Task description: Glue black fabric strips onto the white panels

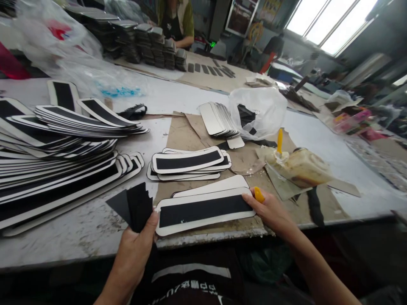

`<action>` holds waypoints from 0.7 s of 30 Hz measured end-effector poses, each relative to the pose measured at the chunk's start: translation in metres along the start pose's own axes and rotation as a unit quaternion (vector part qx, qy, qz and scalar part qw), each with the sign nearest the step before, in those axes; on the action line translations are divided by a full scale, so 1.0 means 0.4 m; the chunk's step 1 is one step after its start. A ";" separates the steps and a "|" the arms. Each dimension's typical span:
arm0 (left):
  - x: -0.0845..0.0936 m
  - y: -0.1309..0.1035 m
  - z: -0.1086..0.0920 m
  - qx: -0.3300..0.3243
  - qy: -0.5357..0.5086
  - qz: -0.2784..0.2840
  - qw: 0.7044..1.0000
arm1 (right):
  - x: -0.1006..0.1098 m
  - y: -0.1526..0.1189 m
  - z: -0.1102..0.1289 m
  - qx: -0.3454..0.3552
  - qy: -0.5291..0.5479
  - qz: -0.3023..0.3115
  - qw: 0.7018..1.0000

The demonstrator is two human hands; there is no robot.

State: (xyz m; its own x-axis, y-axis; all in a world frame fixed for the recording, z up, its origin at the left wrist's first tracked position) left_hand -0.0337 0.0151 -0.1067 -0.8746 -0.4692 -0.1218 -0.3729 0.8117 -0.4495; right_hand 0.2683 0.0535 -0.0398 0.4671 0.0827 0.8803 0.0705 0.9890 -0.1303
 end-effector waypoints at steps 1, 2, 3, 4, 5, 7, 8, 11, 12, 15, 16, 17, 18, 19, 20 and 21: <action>-0.003 -0.002 -0.002 0.002 -0.022 0.020 1.000 | 0.003 -0.004 0.003 0.001 -0.014 -0.007 1.000; -0.007 -0.006 -0.006 0.003 -0.040 0.042 0.998 | 0.007 -0.008 0.004 0.000 -0.026 -0.013 1.000; -0.010 -0.009 -0.011 -0.001 -0.051 0.059 0.997 | 0.010 -0.011 0.004 0.000 -0.036 -0.019 0.999; -0.011 -0.011 -0.016 -0.007 -0.057 0.065 0.996 | 0.013 -0.014 0.004 0.000 -0.044 -0.022 0.999; -0.012 -0.014 -0.020 -0.009 -0.061 0.070 0.996 | 0.015 -0.016 0.003 -0.001 -0.052 -0.023 0.998; -0.011 -0.016 -0.023 0.001 -0.071 0.072 0.995 | 0.017 -0.018 0.002 -0.003 -0.059 -0.020 0.998; -0.009 -0.016 -0.023 0.009 -0.079 0.071 0.994 | 0.018 -0.019 0.003 -0.004 -0.059 -0.018 0.998; -0.003 -0.018 -0.019 0.046 -0.113 0.070 0.990 | 0.019 -0.022 0.008 -0.008 -0.044 -0.020 0.999; 0.000 -0.019 -0.019 0.058 -0.129 0.068 0.988 | 0.017 -0.024 0.009 -0.011 -0.030 -0.018 0.999; 0.007 -0.022 -0.022 0.090 -0.184 0.071 0.976 | -0.001 -0.033 0.008 -0.043 0.095 0.029 0.994; 0.009 -0.023 -0.023 0.102 -0.201 0.070 0.972 | -0.011 -0.038 0.006 -0.063 0.161 0.057 0.983; 0.012 -0.024 -0.024 0.113 -0.216 0.069 0.967 | -0.023 -0.044 0.005 -0.083 0.224 0.085 0.967; 0.014 -0.024 -0.024 0.125 -0.227 0.067 0.963 | -0.034 -0.050 0.003 -0.102 0.277 0.107 0.949; 0.017 -0.025 -0.024 0.134 -0.235 0.065 0.961 | -0.043 -0.055 0.001 -0.116 0.315 0.121 0.934; 0.018 -0.025 -0.023 0.139 -0.239 0.063 0.959 | -0.050 -0.059 -0.001 -0.125 0.335 0.126 0.925; 0.020 -0.026 -0.023 0.139 -0.237 0.063 0.960 | -0.055 -0.063 -0.003 -0.128 0.339 0.123 0.924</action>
State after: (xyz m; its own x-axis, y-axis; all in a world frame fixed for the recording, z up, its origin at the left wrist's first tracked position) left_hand -0.0396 0.0062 -0.0951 -0.6444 -0.5314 -0.5499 -0.1184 0.7798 -0.6147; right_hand 0.2573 0.0267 -0.0564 0.9354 0.1196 0.3326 0.0543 0.8812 -0.4696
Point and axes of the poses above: each hand's wrist, its own y-axis towards the middle knuckle, its own x-axis out of the back of the hand, z = x × y, the point moved 3 cm from there along y, towards the middle knuckle, and after that the axes turned 12 degrees about -y, right-handed, at the moved point
